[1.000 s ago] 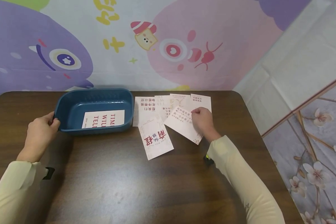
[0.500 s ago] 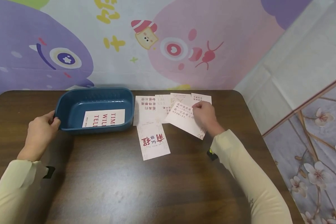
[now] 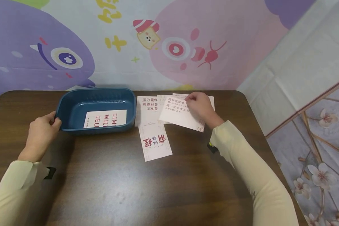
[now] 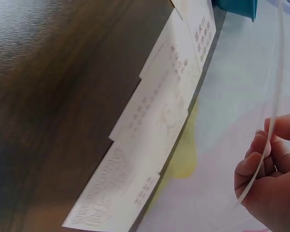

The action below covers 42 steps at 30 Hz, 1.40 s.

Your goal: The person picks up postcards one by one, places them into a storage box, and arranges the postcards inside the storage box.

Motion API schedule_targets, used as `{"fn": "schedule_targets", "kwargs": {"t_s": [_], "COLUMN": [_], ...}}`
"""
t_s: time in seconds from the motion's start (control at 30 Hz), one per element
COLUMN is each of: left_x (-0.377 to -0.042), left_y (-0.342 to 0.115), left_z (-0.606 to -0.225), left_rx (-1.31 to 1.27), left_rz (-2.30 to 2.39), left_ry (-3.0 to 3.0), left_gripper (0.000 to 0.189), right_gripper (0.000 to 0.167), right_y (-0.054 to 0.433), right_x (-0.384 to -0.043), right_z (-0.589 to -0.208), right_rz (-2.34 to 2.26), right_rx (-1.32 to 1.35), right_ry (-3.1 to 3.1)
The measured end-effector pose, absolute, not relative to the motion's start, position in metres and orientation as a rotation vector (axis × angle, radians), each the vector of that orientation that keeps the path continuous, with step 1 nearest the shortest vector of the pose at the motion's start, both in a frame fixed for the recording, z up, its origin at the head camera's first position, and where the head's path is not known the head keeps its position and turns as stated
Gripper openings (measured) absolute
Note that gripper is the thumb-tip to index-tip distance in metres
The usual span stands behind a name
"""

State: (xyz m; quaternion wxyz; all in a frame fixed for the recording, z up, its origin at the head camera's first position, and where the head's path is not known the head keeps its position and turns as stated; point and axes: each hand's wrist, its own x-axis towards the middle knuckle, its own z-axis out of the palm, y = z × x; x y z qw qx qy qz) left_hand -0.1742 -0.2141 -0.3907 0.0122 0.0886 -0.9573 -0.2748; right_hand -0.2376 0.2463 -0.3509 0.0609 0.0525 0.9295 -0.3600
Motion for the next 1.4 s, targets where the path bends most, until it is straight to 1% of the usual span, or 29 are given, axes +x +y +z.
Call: {"fn": "schedule_targets", "kwargs": {"t_s": [0.13,0.5,1.17,1.4], "left_x": [-0.174,-0.175,-0.176,-0.175], "left_y": [-0.214,-0.213,-0.216,-0.217], "left_z": [-0.390,-0.390,-0.392,-0.390], "left_rx": [0.286,0.278,0.303,0.285], "left_rz": [-0.852,-0.857,-0.851,-0.856], "left_ry": [-2.989,-2.981,-2.989,-2.988], "left_gripper": [0.047,0.046,0.047,0.047], "right_gripper": [0.026,0.022,0.020,0.020], "right_y": [0.239,0.215,0.175,0.163], "right_x": [-0.241,-0.252,-0.265,-0.267], "right_z": [-0.344,-0.324,-0.312,-0.309], "right_rz": [-1.088,-1.104,-1.153,-1.107], "right_rx": [0.078,0.033,-0.179,-0.193], "right_ry": [2.818,2.786,2.771,2.765]}}
